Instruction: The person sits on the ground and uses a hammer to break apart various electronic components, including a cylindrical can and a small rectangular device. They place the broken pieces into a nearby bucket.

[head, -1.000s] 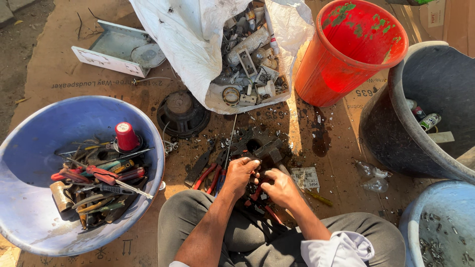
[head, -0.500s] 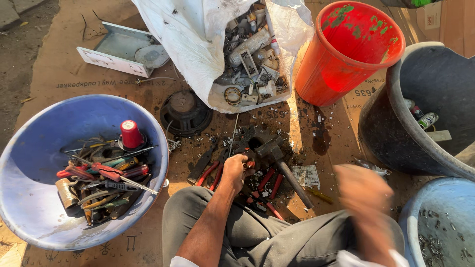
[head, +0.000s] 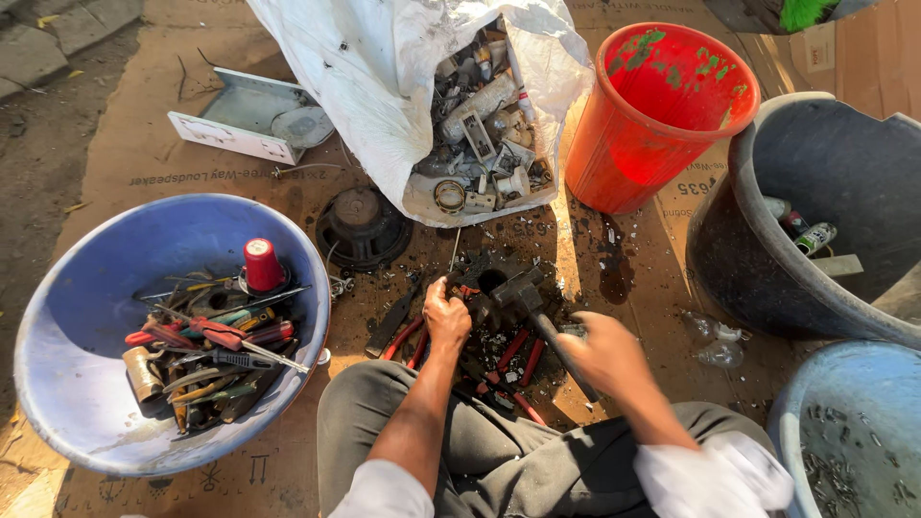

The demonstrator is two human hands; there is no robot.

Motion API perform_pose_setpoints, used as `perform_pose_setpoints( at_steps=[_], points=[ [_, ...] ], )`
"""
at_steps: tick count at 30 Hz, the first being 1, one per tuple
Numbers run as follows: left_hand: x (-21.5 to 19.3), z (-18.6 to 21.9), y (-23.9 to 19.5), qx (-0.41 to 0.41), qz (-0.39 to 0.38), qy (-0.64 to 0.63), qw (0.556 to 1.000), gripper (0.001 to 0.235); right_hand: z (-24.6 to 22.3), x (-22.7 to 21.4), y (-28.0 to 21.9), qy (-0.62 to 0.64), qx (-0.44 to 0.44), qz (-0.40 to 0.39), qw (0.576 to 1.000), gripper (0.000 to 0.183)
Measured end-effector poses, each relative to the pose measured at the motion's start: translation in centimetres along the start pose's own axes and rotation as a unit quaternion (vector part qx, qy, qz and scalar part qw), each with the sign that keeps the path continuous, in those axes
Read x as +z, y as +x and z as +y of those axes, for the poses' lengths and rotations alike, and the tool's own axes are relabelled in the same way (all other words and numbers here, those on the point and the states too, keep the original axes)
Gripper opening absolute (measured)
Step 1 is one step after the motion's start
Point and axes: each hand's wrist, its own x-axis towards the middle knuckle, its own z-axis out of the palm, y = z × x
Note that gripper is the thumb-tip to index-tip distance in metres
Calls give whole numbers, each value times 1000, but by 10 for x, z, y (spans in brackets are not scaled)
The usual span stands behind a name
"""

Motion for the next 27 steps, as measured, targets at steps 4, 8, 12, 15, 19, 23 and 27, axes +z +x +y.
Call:
perform_pose_setpoints(
  at_steps=[4,8,12,15,19,23,27],
  points=[
    [1,-3,3,29,-6,90,996,48,-7,72,42,-8,120,-113,986,48],
    [-1,3,1,-77,-59,68,993,49,5,97,34,56,142,-81,985,39],
    [0,-2,1,-71,-58,60,994,39,-13,81,29,322,171,-132,922,27],
    [6,-31,-1,88,31,149,984,31,-37,76,31,441,194,-176,859,27],
    [23,-69,3,-96,-34,175,979,17,-57,79,38,336,144,-138,921,35],
    [24,-69,5,-156,-46,-80,983,19,-62,82,41,193,98,-126,968,34],
    [10,-36,4,-105,-22,211,972,28,-63,88,38,193,67,-101,974,37]
  ],
)
